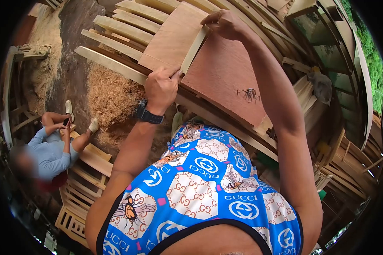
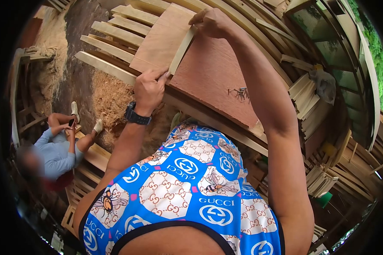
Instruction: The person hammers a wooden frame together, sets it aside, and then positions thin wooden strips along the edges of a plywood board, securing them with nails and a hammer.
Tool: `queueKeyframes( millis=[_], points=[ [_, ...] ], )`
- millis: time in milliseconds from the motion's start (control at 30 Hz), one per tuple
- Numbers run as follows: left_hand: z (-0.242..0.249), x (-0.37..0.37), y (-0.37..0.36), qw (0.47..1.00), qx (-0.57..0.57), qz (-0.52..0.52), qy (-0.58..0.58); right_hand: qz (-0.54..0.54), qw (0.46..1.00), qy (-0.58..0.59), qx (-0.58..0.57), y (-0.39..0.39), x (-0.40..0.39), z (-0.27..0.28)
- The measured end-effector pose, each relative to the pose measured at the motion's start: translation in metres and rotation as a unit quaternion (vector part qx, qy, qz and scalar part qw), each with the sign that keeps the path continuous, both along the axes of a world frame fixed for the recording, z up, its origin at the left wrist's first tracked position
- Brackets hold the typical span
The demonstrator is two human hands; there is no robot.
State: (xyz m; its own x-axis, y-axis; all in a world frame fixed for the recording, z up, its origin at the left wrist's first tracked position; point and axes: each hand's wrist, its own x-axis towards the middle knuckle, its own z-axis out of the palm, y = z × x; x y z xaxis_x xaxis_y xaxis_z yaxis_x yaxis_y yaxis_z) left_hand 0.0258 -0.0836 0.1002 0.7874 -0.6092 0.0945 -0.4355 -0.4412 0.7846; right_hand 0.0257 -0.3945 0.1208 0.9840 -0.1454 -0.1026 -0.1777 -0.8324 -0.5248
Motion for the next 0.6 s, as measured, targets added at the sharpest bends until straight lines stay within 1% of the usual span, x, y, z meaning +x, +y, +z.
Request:
queueKeyframes(
  millis=[100, 300, 367, 400, 467, 600],
  points=[
    [0.001, 0.000, 0.000, 1.000, 0.000, 0.004, -0.004, 0.009, 1.000, -0.018, -0.002, -0.002, -0.001, 0.000],
    [0.000, -0.003, -0.001, 1.000, -0.006, 0.014, -0.002, 0.012, 1.000, 0.007, 0.017, -0.002, -0.004, 0.005],
    [-0.004, -0.005, 0.002, 1.000, -0.013, 0.022, -0.005, -0.025, 0.999, 0.013, 0.041, -0.001, -0.004, 0.004],
    [-0.005, -0.006, 0.003, 1.000, -0.021, 0.020, -0.008, -0.018, 0.999, 0.015, 0.039, 0.000, -0.006, 0.003],
    [-0.006, -0.006, 0.001, 0.999, -0.032, 0.019, -0.010, -0.033, 0.998, -0.019, 0.048, 0.000, -0.011, 0.002],
    [-0.003, -0.010, 0.001, 0.999, -0.044, 0.018, -0.018, -0.043, 0.999, 0.005, 0.019, 0.005, -0.013, 0.011]
  ],
)
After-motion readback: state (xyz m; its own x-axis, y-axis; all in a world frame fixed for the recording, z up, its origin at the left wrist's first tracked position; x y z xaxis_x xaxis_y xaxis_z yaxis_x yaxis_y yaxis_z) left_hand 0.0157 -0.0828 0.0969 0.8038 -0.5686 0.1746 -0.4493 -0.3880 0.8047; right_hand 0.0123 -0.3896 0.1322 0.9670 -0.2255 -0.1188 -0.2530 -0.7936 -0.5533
